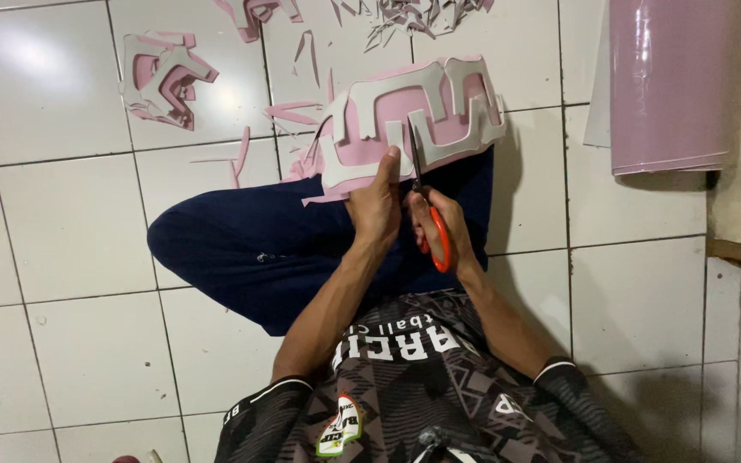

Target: The person sits cross-legged on a tiled floor and trims excess pink and white foam from decorative letter shapes with red-handled scissors, working one letter at a time on their lap and setting finished letters aside with the growing pile of trimmed pieces.

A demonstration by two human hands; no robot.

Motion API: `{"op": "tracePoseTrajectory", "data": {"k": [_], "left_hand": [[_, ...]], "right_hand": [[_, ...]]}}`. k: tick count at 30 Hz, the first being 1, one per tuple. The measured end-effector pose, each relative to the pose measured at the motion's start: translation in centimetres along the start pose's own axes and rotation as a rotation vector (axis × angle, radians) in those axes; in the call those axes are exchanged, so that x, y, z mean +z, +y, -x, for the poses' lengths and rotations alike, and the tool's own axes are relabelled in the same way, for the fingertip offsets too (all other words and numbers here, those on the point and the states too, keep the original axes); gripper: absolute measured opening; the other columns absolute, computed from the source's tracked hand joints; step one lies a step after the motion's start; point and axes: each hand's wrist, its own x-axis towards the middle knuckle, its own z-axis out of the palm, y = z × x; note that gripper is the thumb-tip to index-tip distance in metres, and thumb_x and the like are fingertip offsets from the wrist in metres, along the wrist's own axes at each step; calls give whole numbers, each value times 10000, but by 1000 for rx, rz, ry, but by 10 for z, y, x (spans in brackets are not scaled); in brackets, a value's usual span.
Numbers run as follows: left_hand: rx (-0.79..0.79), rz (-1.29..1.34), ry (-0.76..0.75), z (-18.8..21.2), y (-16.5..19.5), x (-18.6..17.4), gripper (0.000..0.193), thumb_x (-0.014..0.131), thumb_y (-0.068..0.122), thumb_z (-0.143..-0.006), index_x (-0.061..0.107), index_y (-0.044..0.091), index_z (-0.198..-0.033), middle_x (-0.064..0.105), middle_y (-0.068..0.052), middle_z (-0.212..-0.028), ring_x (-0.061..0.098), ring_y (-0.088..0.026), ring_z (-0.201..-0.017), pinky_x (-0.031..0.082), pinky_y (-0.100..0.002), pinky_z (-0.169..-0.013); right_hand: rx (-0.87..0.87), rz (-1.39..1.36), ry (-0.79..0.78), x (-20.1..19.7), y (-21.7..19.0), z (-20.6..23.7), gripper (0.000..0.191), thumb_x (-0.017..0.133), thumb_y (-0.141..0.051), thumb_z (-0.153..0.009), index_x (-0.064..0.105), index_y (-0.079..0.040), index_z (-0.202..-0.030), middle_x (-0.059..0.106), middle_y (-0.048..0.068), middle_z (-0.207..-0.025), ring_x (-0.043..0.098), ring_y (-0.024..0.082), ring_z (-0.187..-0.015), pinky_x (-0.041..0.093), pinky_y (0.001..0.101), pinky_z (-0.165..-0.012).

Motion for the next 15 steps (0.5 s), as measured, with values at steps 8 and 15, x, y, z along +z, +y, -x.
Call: {"op": "tracePoseTrajectory", "data": {"k": [8, 15], "left_hand": [[-14, 65, -85, 4, 1, -5, 343, 751, -3, -899, 603, 1, -1209, 665, -73, -1064, 670, -166, -919, 560, -303, -798], [-253, 60, -163, -23, 47, -6, 313, 712, 8, -917, 588, -30, -1203, 666, -96, -1018, 680, -200, -900, 619, -365, -813]], "right_hand": [[55, -205, 19, 0, 6, -6, 485, 585, -501, -1021, 583, -26, -924, 478, -9, -652, 431, 51, -475, 351, 224, -410], [71, -155, -26, -12, -2, -2, 510, 580, -523, -1014, 581, -21, -924, 474, -11, -644, 432, 56, -468, 358, 221, -398]]}}
